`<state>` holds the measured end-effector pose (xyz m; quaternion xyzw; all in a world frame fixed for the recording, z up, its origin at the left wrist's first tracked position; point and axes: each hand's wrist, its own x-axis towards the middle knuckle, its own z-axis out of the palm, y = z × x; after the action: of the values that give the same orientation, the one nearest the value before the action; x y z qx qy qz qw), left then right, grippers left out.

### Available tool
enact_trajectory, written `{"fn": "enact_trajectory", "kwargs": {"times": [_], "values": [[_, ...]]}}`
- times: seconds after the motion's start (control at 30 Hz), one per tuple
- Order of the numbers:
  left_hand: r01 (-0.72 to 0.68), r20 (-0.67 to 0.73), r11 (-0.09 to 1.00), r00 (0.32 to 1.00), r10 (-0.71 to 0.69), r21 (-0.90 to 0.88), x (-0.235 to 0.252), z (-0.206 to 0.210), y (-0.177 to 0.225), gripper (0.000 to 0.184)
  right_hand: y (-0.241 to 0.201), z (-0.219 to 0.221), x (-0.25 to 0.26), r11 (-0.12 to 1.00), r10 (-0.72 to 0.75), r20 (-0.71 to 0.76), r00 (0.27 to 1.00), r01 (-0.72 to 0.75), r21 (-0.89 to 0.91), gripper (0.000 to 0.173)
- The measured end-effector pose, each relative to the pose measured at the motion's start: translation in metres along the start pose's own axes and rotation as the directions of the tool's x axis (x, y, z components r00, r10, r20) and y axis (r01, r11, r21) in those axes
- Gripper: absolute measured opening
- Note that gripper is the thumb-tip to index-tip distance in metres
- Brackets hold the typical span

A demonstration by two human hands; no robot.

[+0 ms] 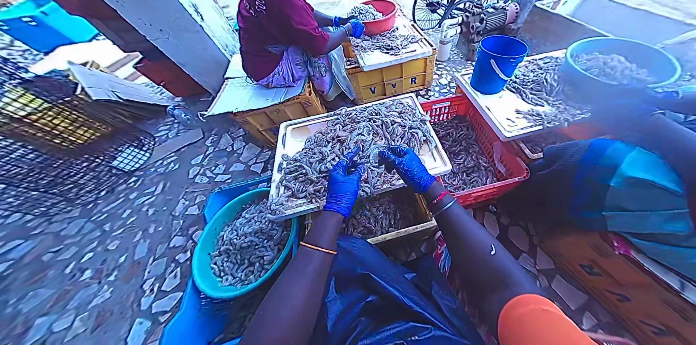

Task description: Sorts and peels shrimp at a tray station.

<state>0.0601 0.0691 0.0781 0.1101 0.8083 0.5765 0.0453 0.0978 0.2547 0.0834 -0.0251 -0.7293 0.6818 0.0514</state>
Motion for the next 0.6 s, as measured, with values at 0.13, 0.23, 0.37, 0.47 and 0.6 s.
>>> {"fn": "enact_trajectory", "kwargs": {"times": [0.13, 0.23, 0.37, 0.47, 0.6], "values": [[-0.06, 0.197, 0.954, 0.98, 0.001, 0.295, -0.002, 0.003, 0.013, 0.038, 0.009, 0.006, 0.004, 1.0, -0.015, 0.027, 1.0, 0.015, 0.007, 0.025], [-0.036, 0.152, 0.861, 0.987, -0.048, 0.508, 0.007, 0.007, 0.014, 0.033, 0.004, 0.008, 0.0, 0.997, -0.009, 0.012, 1.0, 0.009, 0.073, 0.023], [0.084, 0.081, 0.975, 0.991, -0.102, 0.205, 0.008, -0.006, -0.001, 0.032, 0.005, -0.006, -0.003, 0.939, 0.038, 0.08, 0.996, -0.009, -0.343, 0.029], [0.181, 0.13, 0.974, 0.978, -0.164, -0.136, 0.002, -0.008, -0.005, 0.035, 0.02, -0.003, 0.002, 0.743, 0.125, 0.192, 0.973, 0.037, -0.668, 0.047], [0.26, 0.166, 0.925, 0.961, -0.221, -0.278, 0.002, 0.009, -0.006, 0.036, 0.027, 0.03, 0.004, 0.611, -0.129, 0.186, 0.974, 0.226, -0.759, 0.037]]}}
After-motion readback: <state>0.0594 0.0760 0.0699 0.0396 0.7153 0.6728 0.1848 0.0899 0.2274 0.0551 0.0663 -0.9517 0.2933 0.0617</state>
